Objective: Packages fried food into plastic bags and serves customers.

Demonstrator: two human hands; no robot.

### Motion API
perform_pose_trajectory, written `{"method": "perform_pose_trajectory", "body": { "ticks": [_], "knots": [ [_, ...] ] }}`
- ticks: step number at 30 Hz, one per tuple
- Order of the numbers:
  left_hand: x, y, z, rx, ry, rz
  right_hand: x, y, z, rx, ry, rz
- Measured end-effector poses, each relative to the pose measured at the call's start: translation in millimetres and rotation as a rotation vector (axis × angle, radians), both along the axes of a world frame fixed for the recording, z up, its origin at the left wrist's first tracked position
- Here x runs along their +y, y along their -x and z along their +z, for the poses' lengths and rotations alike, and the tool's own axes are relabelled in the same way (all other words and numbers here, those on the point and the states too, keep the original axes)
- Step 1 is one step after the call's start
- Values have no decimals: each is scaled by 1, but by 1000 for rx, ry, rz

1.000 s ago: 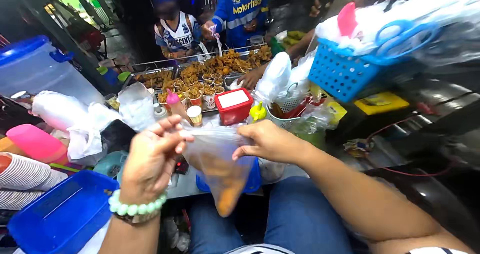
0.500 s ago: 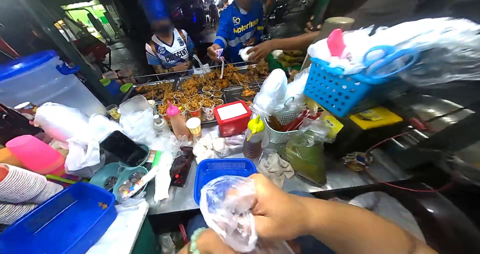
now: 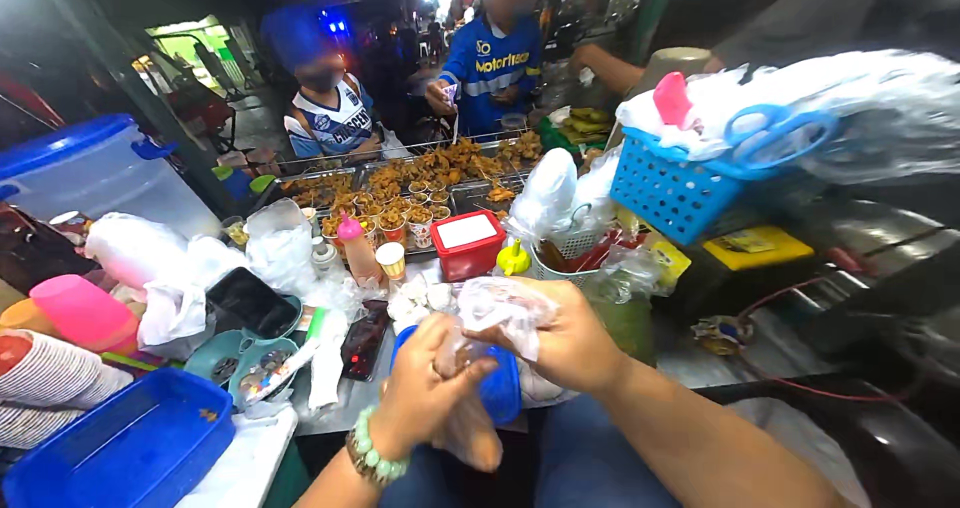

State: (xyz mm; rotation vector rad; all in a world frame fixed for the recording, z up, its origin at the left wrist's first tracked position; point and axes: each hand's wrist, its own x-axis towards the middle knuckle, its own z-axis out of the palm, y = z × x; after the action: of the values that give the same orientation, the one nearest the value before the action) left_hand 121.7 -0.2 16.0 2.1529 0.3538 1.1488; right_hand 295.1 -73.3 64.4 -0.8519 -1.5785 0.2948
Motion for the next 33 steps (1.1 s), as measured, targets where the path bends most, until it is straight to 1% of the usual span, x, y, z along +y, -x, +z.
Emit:
{"method": "perform_pose_trajectory", "body": {
  "ticks": [2,3,4,5,7,8,9,13,15,17,19,20,22,23,24,25,28,30,31,32,33],
  "knots": [
    [14,-6,-25,-7,-4,148,20,4,-14,-95,-39,-48],
    [20,-7,-42,46,32,195,32,5,-25,-163,-10,-69],
    [27,-9,-57,139,79,233,44,4,-38,-252,66,-93],
    [34,-10,-71,247,131,253,55,2,-49,-364,207,-106],
    [47,-12,-89,488,258,264,77,-4,-58,-562,581,-74],
    [54,-14,-92,558,299,279,86,-8,-57,-596,686,-75],
    [60,-17,-93,575,315,308,93,-12,-51,-589,725,-88],
    [75,-32,-83,478,431,401,120,-33,-4,-545,667,-204],
    [80,-39,-78,345,540,510,141,-49,9,-553,606,-310],
    [88,-43,-80,148,627,586,164,-68,17,-555,567,-397],
    [97,-41,-90,3,683,537,185,-87,22,-527,598,-446],
    [100,-39,-96,3,698,486,193,-95,25,-504,626,-461],
    [97,-35,-104,118,727,394,207,-107,29,-484,675,-496],
    [94,-35,-105,157,780,360,215,-112,29,-496,688,-525],
    [92,-36,-105,147,849,331,223,-116,29,-507,705,-555],
    [91,-38,-104,92,922,308,231,-120,30,-514,721,-580],
    [89,-45,-96,-169,1154,281,253,-130,32,-527,740,-633],
    [87,-48,-91,-263,1320,262,262,-134,38,-543,770,-659],
    [86,-48,-93,-248,1369,248,267,-137,40,-546,782,-674],
    [85,-47,-98,-196,1365,232,273,-139,41,-546,790,-689],
    [84,-46,-105,-115,1308,225,279,-142,41,-542,792,-702]
  ]
}}
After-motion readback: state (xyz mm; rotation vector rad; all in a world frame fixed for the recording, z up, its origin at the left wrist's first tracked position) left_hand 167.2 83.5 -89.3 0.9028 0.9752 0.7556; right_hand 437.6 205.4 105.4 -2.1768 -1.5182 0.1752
